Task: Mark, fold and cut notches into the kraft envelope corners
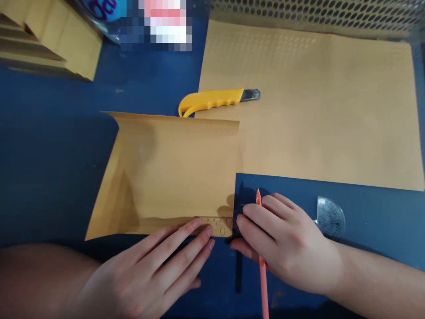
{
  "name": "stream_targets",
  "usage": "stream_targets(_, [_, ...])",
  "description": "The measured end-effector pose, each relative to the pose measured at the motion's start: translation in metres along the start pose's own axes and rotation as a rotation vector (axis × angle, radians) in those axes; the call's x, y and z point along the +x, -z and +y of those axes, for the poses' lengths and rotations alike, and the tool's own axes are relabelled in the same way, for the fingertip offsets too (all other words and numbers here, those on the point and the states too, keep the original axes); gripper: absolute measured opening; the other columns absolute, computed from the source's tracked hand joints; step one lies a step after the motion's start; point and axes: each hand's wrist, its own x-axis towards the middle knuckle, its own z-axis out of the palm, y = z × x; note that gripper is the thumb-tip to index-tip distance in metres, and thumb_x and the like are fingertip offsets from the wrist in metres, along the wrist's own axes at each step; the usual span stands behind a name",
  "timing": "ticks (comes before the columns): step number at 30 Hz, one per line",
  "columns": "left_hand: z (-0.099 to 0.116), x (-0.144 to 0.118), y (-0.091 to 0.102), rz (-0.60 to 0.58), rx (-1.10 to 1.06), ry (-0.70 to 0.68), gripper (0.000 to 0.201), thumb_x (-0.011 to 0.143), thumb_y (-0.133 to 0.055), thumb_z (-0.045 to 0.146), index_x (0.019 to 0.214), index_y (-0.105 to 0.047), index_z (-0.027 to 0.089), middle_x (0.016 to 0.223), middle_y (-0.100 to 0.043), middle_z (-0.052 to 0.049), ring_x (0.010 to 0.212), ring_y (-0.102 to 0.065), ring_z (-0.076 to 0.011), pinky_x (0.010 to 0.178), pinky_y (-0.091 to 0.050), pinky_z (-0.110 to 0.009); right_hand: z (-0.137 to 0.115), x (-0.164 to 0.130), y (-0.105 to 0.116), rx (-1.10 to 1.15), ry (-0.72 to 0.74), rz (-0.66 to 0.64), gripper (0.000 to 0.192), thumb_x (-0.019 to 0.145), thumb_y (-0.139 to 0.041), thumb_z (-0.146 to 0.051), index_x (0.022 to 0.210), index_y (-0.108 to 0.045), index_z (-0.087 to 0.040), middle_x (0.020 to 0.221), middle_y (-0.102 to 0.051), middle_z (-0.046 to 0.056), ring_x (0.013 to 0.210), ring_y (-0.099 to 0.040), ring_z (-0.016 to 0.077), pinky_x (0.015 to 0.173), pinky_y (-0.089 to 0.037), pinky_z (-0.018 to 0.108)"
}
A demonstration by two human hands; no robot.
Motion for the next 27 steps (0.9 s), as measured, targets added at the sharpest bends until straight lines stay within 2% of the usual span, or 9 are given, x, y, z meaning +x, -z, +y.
stream_targets(3, [0.0005,-0.0006,0.0029,-0.037,-0.006,0.022,0.039,0.113,-0.054,0.036,0.138,-0.071,0.012,0.142,-0.074,-0.006,0.129,-0.068,-0.0284,0.096,-0.055,-0.04,0.0013,-0.0004,-0.0001,0.009,-0.017,-0.012,0.015,0.103,-0.07,-0.031,0.099,-0.071,-0.016,0.093,-0.073,0.007,0.081,-0.064,0.021,0.076,-0.052,0.038])
stream_targets(7, [0.0017,-0.0009,0.0055,-0.068,-0.008,0.02,0.041,0.108,-0.063,0.037,0.141,-0.07,0.012,0.145,-0.072,-0.006,0.132,-0.066,-0.0294,0.096,-0.056,-0.039,0.0031,-0.0016,-0.0013,0.023,-0.029,-0.013,0.015,0.102,-0.071,-0.032,0.097,-0.072,-0.017,0.093,-0.073,0.007,0.083,-0.066,0.0216,0.077,-0.053,0.038])
stream_targets(13, [-0.0006,-0.001,0.0061,-0.048,-0.012,0.038,0.041,0.108,-0.065,0.042,0.135,-0.073,0.012,0.14,-0.075,-0.006,0.127,-0.07,-0.0326,0.092,-0.061,-0.039,0.0032,-0.0005,-0.0006,0.052,-0.041,-0.015,0.016,0.103,-0.069,-0.03,0.097,-0.072,-0.016,0.092,-0.072,0.007,0.081,-0.064,0.0209,0.077,-0.051,0.039])
stream_targets(19, [0.0004,-0.0027,0.008,-0.045,-0.028,0.035,0.041,0.11,-0.062,0.04,0.135,-0.073,0.009,0.14,-0.075,-0.01,0.125,-0.073,-0.0356,0.09,-0.063,-0.04,0.0023,-0.0004,-0.0009,0.074,-0.049,-0.022,0.016,0.103,-0.07,-0.029,0.1,-0.072,-0.013,0.094,-0.072,0.008,0.081,-0.062,0.0216,0.076,-0.049,0.04])
stream_targets(27, [0.0065,-0.0083,0.0009,-0.043,-0.031,0.059,0.042,0.109,-0.062,0.036,0.136,-0.071,0.006,0.147,-0.069,-0.016,0.134,-0.066,-0.0426,0.095,-0.063,-0.045,0.0011,0.002,0.0008,0.072,-0.065,-0.013,0.018,0.104,-0.068,-0.03,0.096,-0.073,-0.014,0.092,-0.072,0.008,0.078,-0.061,0.0213,0.072,-0.047,0.039])
